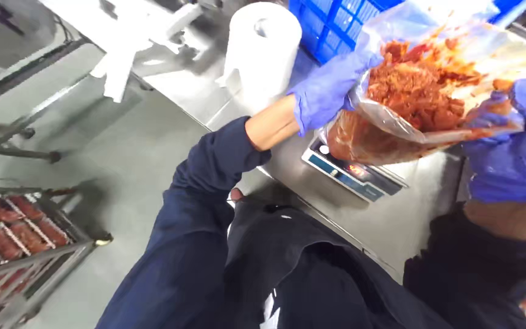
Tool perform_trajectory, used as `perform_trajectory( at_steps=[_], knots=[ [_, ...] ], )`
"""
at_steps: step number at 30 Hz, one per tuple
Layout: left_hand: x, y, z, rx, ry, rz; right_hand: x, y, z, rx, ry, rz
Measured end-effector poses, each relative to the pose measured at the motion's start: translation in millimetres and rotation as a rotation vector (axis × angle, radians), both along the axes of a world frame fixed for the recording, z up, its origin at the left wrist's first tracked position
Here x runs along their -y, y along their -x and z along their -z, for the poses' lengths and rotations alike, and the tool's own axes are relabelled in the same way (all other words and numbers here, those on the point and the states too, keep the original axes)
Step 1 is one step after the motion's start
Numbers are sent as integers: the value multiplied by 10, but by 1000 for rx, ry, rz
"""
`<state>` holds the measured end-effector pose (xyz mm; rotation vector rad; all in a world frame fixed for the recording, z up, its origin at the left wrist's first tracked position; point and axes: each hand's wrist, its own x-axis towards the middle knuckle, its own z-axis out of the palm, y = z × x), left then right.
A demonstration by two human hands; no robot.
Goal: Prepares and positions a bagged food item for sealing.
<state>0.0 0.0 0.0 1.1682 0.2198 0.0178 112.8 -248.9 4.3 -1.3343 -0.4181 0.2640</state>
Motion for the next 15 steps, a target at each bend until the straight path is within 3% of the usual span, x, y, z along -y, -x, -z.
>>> perform_trajectory(
  at_steps=[5,10,15],
  knots=[
    [-697,517,-10,15,23,-58,-919,346,-16,-93,-14,-150],
    [-1754,1092,60,-34,46,-163,-2190,814,183,-319,38,-206],
    [-2691,1460,-153,19,-105,-282,-3268,1078,238,-256,3,-274]
  ],
)
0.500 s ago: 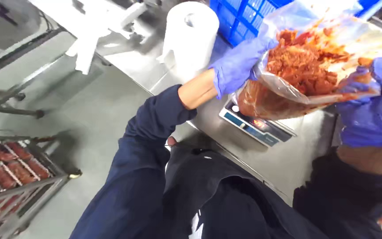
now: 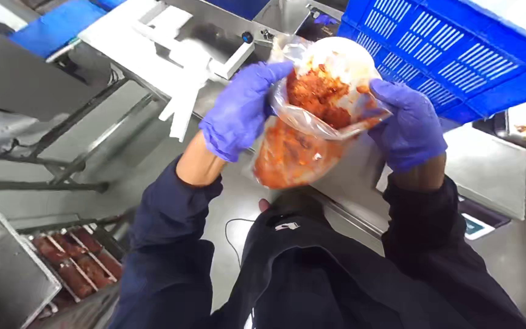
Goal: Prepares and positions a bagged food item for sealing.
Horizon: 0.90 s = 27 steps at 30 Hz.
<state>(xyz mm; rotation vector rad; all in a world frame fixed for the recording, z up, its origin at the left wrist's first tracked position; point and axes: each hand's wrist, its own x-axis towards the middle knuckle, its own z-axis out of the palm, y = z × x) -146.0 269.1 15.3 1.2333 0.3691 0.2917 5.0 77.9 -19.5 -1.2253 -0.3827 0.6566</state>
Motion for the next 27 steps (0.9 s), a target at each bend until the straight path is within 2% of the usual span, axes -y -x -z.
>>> perform_trajectory(
  at_steps=[4,8,11,14,16,21,23,27],
  knots=[
    [-609,65,-36,141,6,-23,-463,185,75,99,1,-13],
    [-1203,-142,311,59,-43,-46,-1242,5,365,51,40,74],
    [-1547,-419,728,-157,-78,-107,-1401,-109,851,121,168,-11],
    [-1947,-614,1030,-78,-19,-45,-1365,-360,1302,98,119,0],
    [-2051,-710,1053,-96,8,-13,-1334,-454,1618,15,119,50],
    [-2198,-772,1016,-113,148,35,-1542,-648,2474,-212,419,80],
    [-2240,-775,1048,-95,187,45,-1622,-725,2542,-185,528,198],
    [-2371,-772,1058,-123,154,109,-1873,-811,2411,-228,638,448]
  ],
)
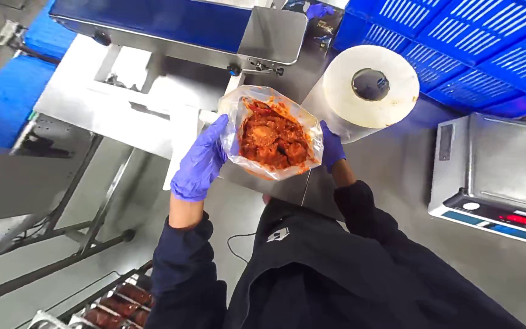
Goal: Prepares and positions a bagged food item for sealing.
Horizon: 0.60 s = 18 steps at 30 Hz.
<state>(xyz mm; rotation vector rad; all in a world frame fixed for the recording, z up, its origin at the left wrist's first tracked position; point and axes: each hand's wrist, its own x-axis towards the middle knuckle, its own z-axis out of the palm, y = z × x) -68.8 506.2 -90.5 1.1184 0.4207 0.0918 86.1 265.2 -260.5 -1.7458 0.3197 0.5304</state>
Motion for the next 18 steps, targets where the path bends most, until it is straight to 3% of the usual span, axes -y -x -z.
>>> perform_trajectory(
  at_steps=[4,9,13,18],
  knots=[
    [-135,36,23,-24,26,74,-37,-156,-78,9,9,49],
    [-265,79,179,43,189,170,68,-506,-319,116,-308,-159],
    [-298,27,291,78,224,232,87,102,-1137,89,-346,-394],
    [-360,-68,323,119,178,369,-49,417,-1357,137,-385,-312]
  ],
)
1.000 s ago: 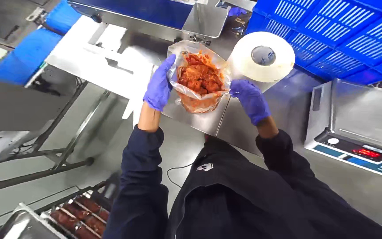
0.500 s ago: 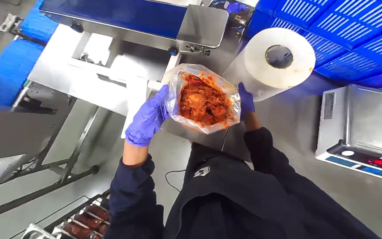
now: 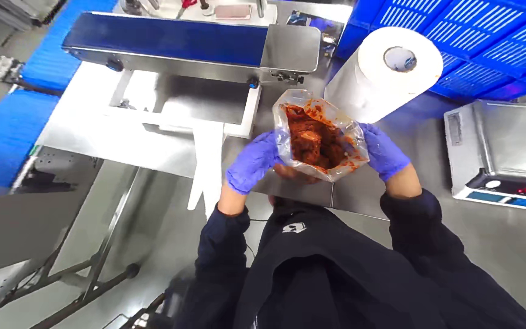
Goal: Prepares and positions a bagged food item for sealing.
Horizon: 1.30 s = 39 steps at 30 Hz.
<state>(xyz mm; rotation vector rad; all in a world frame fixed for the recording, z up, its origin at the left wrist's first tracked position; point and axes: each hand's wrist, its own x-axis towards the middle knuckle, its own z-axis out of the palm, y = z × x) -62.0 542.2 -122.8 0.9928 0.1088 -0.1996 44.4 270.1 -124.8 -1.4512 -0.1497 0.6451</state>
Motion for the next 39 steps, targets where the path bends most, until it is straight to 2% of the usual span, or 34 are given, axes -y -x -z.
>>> perform_trajectory(
  at_steps=[5,7,10,14,17,19,20,22,26,29,31,32,36,39],
  knots=[
    [61,-66,-122,11,-75,140,-173,73,-163,-15,133,-116],
    [105,-65,-137,-9,-99,133,-241,104,-191,-35,150,-118],
    [167,-14,-85,-25,-82,20,-229,278,-131,-28,44,20],
    [95,-121,-129,35,-166,-124,-264,541,-170,122,-132,196],
    [-51,-316,-274,64,-258,-156,-488,578,-282,103,-164,280],
    [-175,-352,-267,96,-325,-105,-561,542,-270,118,-172,353],
    [-242,-358,-261,120,-375,-65,-548,528,-239,155,-147,388],
    [-283,-549,-314,137,-519,-61,-438,481,-194,262,41,416],
    [-430,-709,-539,101,-1146,-76,-128,350,-178,348,478,371],
    [-433,-800,-692,147,-1400,-64,-199,353,-589,386,847,310],
    [-402,-833,-769,194,-1478,-89,-298,351,-896,424,976,268],
    [-391,-800,-813,193,-1480,-105,-267,368,-923,455,990,266],
    [-375,-459,-886,227,-1396,-139,-4,393,-699,550,930,297],
    [-323,-299,-688,275,-1360,-267,-93,388,-754,507,870,330]
  ],
)
